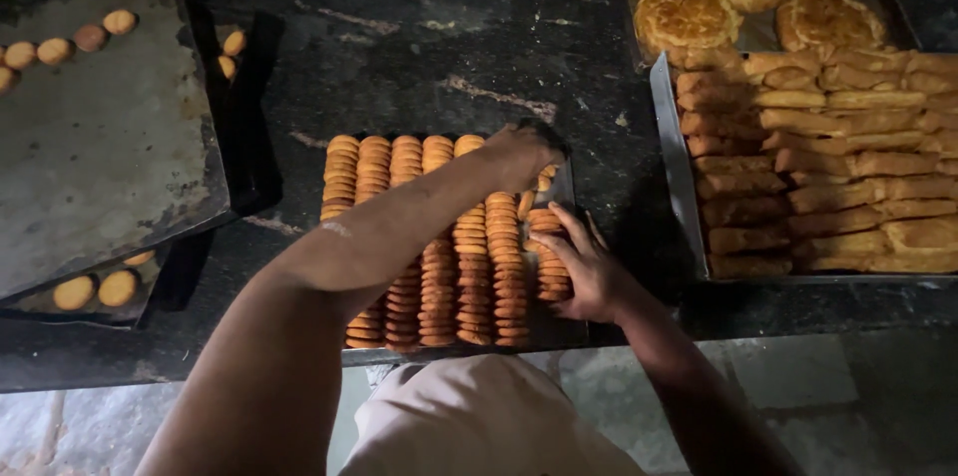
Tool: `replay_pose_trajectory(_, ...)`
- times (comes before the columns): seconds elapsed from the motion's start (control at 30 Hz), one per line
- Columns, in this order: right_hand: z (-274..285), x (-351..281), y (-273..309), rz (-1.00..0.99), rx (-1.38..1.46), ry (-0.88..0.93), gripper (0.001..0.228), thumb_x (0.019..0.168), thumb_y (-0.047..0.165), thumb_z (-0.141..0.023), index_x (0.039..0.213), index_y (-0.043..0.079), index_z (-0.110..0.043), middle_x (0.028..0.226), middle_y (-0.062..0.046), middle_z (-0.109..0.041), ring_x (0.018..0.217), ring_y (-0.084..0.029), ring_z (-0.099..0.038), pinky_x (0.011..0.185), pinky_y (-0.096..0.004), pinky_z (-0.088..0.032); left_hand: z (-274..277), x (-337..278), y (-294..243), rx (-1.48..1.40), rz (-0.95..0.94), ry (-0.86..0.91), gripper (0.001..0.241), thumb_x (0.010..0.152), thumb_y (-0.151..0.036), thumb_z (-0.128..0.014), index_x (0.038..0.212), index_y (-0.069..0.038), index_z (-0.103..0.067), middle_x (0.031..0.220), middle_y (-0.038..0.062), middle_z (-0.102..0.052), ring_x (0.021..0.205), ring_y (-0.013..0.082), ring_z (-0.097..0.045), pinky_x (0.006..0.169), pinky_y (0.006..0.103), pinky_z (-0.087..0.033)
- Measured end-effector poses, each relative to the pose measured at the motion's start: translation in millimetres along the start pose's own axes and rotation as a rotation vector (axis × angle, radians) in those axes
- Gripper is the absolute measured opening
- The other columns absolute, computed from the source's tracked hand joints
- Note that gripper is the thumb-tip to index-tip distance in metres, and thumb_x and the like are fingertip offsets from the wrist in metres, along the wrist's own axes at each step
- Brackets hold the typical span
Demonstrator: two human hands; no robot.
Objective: The person picks round baked cookies one at a time from a baking tray and stacks them into tall vertical columns on a metal sheet, building a full block of stacked cookies. They then move the filled stack tray aside and begin clearing the next tray of loose cookies.
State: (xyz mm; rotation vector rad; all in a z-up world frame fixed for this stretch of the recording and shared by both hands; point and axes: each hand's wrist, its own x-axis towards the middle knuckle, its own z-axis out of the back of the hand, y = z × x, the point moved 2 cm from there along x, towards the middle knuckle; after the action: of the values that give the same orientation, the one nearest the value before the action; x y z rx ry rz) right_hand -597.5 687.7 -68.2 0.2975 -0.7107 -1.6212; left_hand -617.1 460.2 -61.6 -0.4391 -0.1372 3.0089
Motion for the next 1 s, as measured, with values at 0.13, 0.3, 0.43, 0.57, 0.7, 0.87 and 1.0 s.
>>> replay_pose_trajectory(0.13,0.6,0.4,-1.0,0.032,-0.052,0.0,0.094,0.062,0.038,-0.093,0.142,0.013,-0.05,0.162,-0.022,-0.024,0.148,-0.047,-0.029,0.119,-0.061,-0.025,2.5,-4.1,-2.6,-0.053,-0.015,-0.027,0.059,0.083,-0.026,-0.08,0.138,-0.02,-0.06,0.132,0.011,-0.063,0.131,0.0317,-0.053,0.11,0.0545,-0.037)
replay_pose_trajectory(0.3,9.4,5.3,-5.1,0.13,-0.129,-0.017,0.095,0.06,0.037,-0.092,0.142,0.013,-0.05,0.16,-0.025,-0.025,0.149,-0.047,-0.028,0.118,-0.066,-0.02,0.0,-3.4,-4.0,-0.113,-0.099,-0.081,0.054,0.083,-0.023,-0.08,0.133,-0.014,-0.064,0.124,0.014,-0.069,0.123,0.033,-0.061,0.104,0.0478,-0.048)
replay_pose_trajectory(0.43,19.1,13.8,-1.0,0.147,-0.218,0.118,0.101,0.052,0.033,-0.093,0.142,0.013,-0.051,0.158,-0.028,-0.026,0.147,-0.046,-0.027,0.117,-0.066,-0.019,-10.8,5.0,-0.2,-0.199,-0.162,-0.168,0.053,0.078,-0.018,-0.081,0.128,-0.012,-0.066,0.118,0.016,-0.07,0.117,0.0352,-0.063,0.099,0.047,-0.049)
replay_pose_trajectory(0.57,21.8,20.2,-0.5,0.214,-0.316,0.184,0.103,0.049,0.037,-0.093,0.141,0.014,-0.052,0.157,-0.028,-0.027,0.144,-0.045,-0.033,0.115,-0.063,-0.024,-18.1,12.7,10.3,-0.301,-0.144,-0.159,0.055,0.076,-0.018,-0.081,0.128,-0.01,-0.065,0.12,0.016,-0.071,0.116,0.0349,-0.065,0.097,0.0452,-0.053)
replay_pose_trajectory(0.7,26.0,27.3,4.7,0.263,-0.362,0.202,0.104,0.048,0.04,-0.093,0.141,0.015,-0.053,0.156,-0.028,-0.028,0.14,-0.044,-0.037,0.111,-0.059,-0.031,-17.6,12.4,11.2,-0.302,-0.139,-0.174,0.054,0.074,-0.02,-0.084,0.125,-0.01,-0.067,0.119,0.015,-0.072,0.118,0.0348,-0.064,0.096,0.0459,-0.051)
replay_pose_trajectory(0.87,27.8,30.8,2.4,0.257,-0.451,0.271,0.107,0.047,0.045,-0.093,0.141,0.015,-0.052,0.158,-0.029,-0.027,0.127,-0.04,-0.048,0.096,-0.051,-0.041,-11.4,12.5,6.6,-0.303,-0.079,-0.09,0.056,0.079,-0.025,-0.083,0.13,-0.011,-0.064,0.122,0.015,-0.07,0.116,0.034,-0.064,0.095,0.046,-0.052)
replay_pose_trajectory(1.0,25.7,31.5,-4.4,0.282,-0.426,0.261,0.109,0.045,0.047,-0.092,0.141,0.012,-0.052,0.159,-0.029,-0.027,0.125,-0.038,-0.052,0.094,-0.049,-0.043,-5.9,9.1,5.6,-0.285,-0.096,-0.088,0.054,0.08,-0.023,-0.082,0.13,-0.011,-0.065,0.121,0.015,-0.071,0.116,0.033,-0.066,0.096,0.0451,-0.052)
